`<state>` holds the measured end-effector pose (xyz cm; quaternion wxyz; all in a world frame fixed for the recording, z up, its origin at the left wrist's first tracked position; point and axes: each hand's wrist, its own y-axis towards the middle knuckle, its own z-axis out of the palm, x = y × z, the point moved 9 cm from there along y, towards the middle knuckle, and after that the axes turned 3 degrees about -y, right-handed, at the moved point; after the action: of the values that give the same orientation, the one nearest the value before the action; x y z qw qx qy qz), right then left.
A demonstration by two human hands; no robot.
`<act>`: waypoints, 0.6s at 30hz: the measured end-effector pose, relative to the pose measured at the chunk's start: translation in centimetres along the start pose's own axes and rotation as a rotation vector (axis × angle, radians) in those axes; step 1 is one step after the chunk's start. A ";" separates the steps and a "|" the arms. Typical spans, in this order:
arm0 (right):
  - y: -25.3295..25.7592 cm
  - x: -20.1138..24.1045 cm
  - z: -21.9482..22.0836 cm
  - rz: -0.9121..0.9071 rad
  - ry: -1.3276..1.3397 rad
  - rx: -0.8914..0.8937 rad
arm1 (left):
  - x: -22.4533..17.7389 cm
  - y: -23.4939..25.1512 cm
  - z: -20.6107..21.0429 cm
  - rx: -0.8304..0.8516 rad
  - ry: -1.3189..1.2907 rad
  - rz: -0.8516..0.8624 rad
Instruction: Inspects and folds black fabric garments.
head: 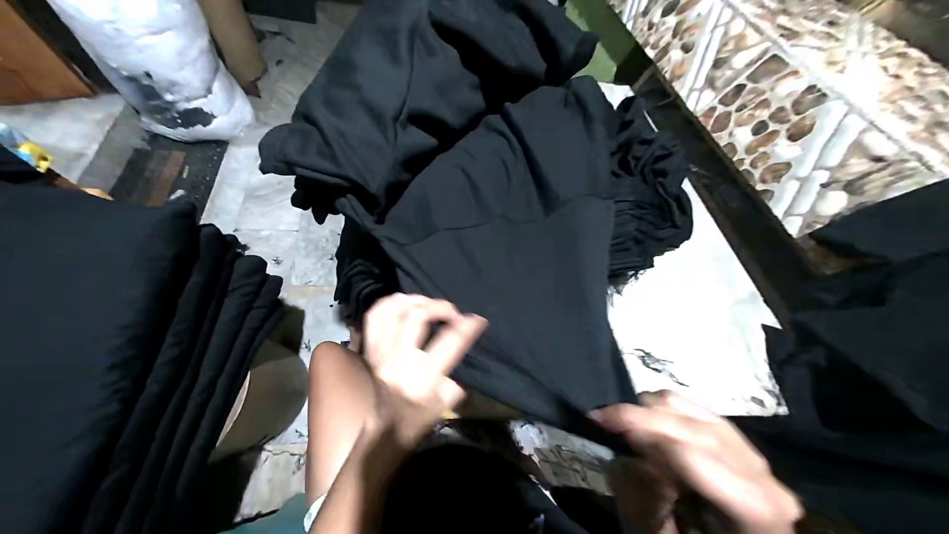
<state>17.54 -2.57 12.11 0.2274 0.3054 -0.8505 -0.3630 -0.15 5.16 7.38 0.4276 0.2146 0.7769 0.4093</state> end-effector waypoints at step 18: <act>0.5 -2.7 11.0 0.433 0.283 0.203 | 5.1 -4.7 -2.1 -0.314 -1.046 -0.681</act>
<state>12.65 4.82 5.08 0.3845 0.1852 -0.8877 -0.1726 -4.61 4.98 1.71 0.8823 0.0623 0.4212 0.2008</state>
